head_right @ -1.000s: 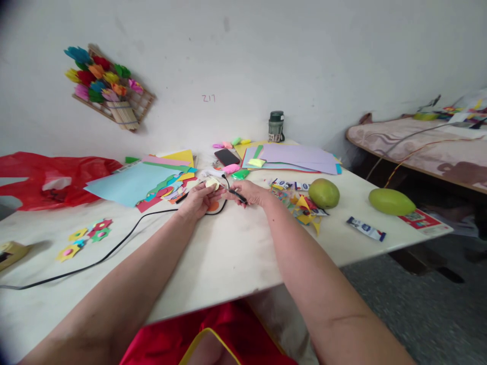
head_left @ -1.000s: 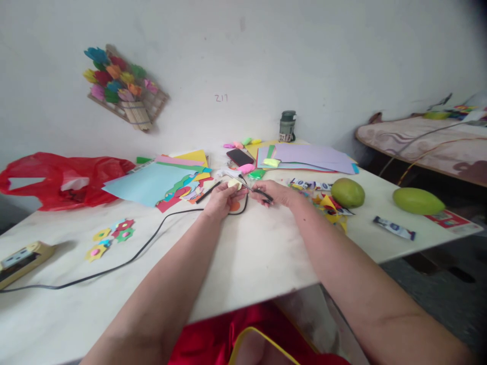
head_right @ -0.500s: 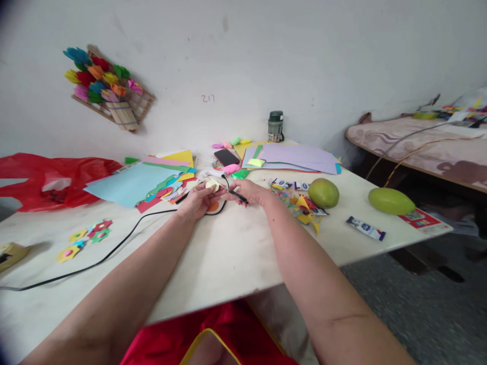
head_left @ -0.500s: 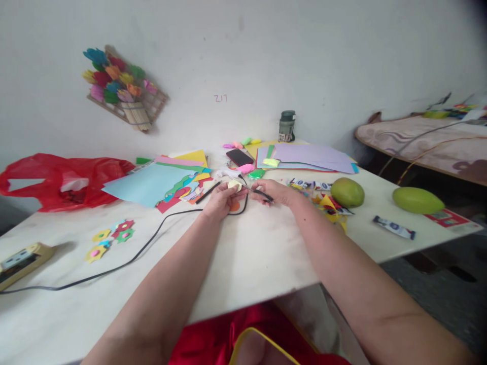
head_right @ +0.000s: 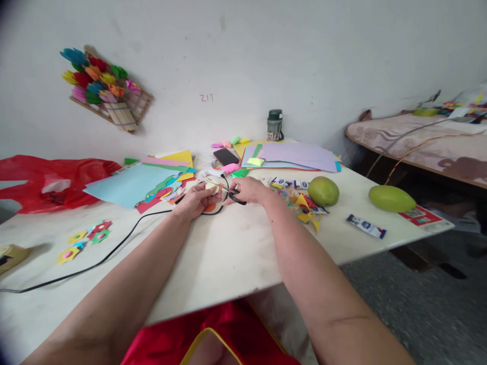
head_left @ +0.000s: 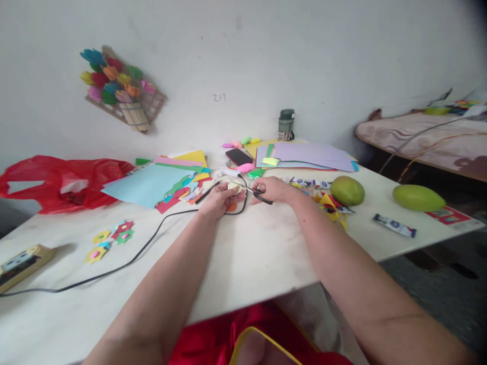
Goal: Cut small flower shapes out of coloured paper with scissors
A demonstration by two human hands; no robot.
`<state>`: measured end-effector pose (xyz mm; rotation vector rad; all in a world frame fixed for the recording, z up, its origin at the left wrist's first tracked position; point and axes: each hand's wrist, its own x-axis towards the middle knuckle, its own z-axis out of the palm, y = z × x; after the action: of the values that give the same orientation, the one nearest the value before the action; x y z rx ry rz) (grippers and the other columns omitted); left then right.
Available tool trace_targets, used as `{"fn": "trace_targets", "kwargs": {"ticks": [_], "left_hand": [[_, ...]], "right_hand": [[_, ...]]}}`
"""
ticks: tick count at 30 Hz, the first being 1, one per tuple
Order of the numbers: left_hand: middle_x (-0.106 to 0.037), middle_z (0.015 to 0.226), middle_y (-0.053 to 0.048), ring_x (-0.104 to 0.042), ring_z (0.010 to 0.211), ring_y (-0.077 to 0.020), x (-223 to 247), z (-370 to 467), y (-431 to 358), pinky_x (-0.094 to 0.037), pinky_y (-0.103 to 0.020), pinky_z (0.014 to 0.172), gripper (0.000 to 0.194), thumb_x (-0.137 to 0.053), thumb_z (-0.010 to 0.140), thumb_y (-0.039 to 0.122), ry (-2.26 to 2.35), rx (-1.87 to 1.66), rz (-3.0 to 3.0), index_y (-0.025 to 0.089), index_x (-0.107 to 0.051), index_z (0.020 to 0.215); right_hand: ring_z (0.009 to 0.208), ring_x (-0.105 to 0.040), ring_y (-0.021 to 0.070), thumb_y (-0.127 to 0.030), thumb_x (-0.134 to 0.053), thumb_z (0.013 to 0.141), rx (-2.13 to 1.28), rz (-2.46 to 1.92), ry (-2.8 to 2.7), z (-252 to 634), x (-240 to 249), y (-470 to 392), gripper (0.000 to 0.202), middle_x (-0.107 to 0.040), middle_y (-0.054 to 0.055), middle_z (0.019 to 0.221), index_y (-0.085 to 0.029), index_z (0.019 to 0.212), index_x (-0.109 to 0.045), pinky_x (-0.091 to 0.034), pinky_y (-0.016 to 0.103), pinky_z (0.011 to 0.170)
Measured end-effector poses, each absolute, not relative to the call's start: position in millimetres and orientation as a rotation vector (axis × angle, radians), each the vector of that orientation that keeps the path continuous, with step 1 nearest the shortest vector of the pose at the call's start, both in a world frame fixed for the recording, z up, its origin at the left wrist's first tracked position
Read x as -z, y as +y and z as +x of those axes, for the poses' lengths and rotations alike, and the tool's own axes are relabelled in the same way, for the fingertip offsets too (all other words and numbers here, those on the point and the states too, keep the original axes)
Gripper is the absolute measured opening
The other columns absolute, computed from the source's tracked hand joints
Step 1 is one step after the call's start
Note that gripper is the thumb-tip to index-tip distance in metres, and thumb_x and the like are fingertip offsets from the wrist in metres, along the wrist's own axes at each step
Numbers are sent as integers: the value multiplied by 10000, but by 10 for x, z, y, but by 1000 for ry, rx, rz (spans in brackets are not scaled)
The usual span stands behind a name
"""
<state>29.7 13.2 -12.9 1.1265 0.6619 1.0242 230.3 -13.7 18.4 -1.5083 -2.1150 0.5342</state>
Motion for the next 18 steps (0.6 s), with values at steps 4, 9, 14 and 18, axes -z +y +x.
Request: {"fn": "trace_targets", "kwargs": {"ticks": [4,9,14,18], "left_hand": [[-697,699,-87,-680,638,-182,114,296,123,-558,-299,661,185,-733,671,193,709,-983,1150,98,-613,775],[-710,742,-106,-689,656,-204,117,285,133,-565,-310,644,206,-725,674,203,687,-957,1179,95,-625,819],[-710,791,-106,-688,738,-213,107,274,130,-562,-318,686,251,-755,634,220,664,-967,1181,93,-652,825],[-686,735,-50,-660,686,-161,106,268,134,-557,-291,688,241,-781,590,200,665,-1053,1171,101,-672,780]], "right_hand": [[612,-520,120,-508,-725,568,-351,-1579,-2189,2291,-239,-175,382,-622,-34,688,-244,836,-663,-341,226,533],[661,-561,144,-563,-703,571,-219,-1631,-2236,2280,-266,-195,420,-653,-30,749,-277,875,-662,-340,238,556],[680,-575,152,-591,-689,570,-140,-1630,-2271,2284,-268,-187,434,-655,-36,746,-291,882,-657,-336,242,556],[686,-578,162,-573,-703,565,-133,-1620,-2283,2289,-270,-184,433,-655,-24,758,-279,880,-654,-337,249,555]]}}
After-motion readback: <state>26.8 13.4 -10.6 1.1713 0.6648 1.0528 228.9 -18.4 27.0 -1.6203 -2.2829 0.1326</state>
